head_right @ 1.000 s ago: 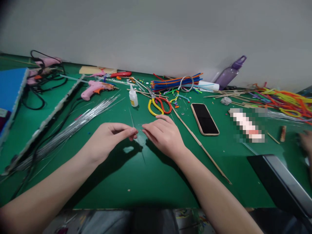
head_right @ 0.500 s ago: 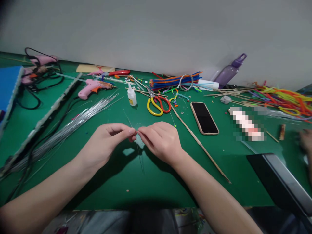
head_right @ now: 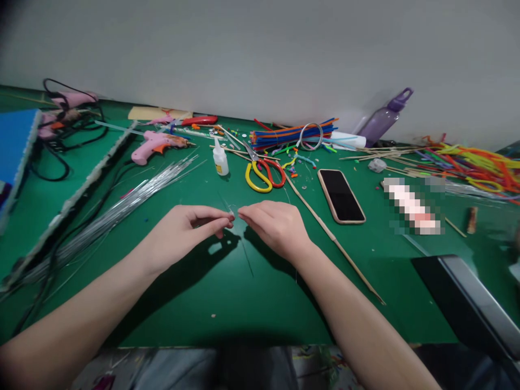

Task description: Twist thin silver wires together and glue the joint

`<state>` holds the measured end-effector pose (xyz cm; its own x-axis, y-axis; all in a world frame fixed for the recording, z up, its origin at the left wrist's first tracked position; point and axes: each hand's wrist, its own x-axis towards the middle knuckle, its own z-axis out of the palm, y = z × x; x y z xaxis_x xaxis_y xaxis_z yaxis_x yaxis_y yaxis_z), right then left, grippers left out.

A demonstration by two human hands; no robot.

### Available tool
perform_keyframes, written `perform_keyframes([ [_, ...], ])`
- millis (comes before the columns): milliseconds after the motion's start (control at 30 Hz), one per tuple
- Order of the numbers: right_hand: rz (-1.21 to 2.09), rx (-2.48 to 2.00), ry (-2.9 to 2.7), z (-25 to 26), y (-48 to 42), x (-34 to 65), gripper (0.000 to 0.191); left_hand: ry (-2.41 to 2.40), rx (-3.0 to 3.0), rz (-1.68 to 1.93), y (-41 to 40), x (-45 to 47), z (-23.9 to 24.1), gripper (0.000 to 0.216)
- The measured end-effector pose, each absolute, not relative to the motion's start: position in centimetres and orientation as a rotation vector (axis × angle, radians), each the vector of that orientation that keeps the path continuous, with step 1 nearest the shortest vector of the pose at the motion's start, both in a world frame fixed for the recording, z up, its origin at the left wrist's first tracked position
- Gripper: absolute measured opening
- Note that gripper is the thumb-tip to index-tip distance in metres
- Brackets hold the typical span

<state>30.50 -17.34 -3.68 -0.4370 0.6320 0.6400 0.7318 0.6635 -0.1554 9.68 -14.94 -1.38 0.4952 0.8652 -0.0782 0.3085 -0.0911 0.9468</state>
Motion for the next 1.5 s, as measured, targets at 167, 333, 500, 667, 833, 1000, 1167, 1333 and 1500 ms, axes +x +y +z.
perform_keyframes([
  [167,-0.192,-1.080,-2.217,-3.9,-17.2,30.6,0.010,1.043,1.777,0.551,-15.0,9.3,-1.7,0.020],
  [333,-0.155,-1.096,-2.214,-3.6,-17.3,30.6,0.015,1.044,1.885,0.525,-15.2,9.4,-1.6,0.022],
  [500,-0.138,-1.137,-2.074,-2.7,-17.7,30.5,0.023,1.100,1.921,0.557,-15.1,9.1,-1.7,0.043],
  [667,-0.188,-1.143,-1.978,-2.4,-17.6,30.6,0.018,1.120,1.879,0.566,-14.9,8.9,-1.9,0.048],
  [833,-0.220,-1.140,-2.024,-2.3,-17.7,30.5,0.010,1.284,2.098,0.770,-15.0,8.7,-1.6,0.035],
  [1000,-0.059,-1.264,-2.063,-2.0,-18.4,29.6,0.016,1.290,2.404,1.000,-14.6,8.5,-2.4,0.015],
  [1167,-0.068,-1.237,-1.969,-2.2,-19.2,28.7,0.014,1.154,2.538,1.052,-13.7,9.0,-3.6,0.019],
  [1333,-0.032,-1.294,-1.916,-2.0,-19.2,28.4,0.014,1.062,2.577,1.076,-13.2,9.7,-4.2,0.014],
  [1500,0.041,-1.369,-1.917,-2.5,-19.2,27.8,0.018,1.020,2.600,1.172,-13.0,9.8,-4.4,0.013],
])
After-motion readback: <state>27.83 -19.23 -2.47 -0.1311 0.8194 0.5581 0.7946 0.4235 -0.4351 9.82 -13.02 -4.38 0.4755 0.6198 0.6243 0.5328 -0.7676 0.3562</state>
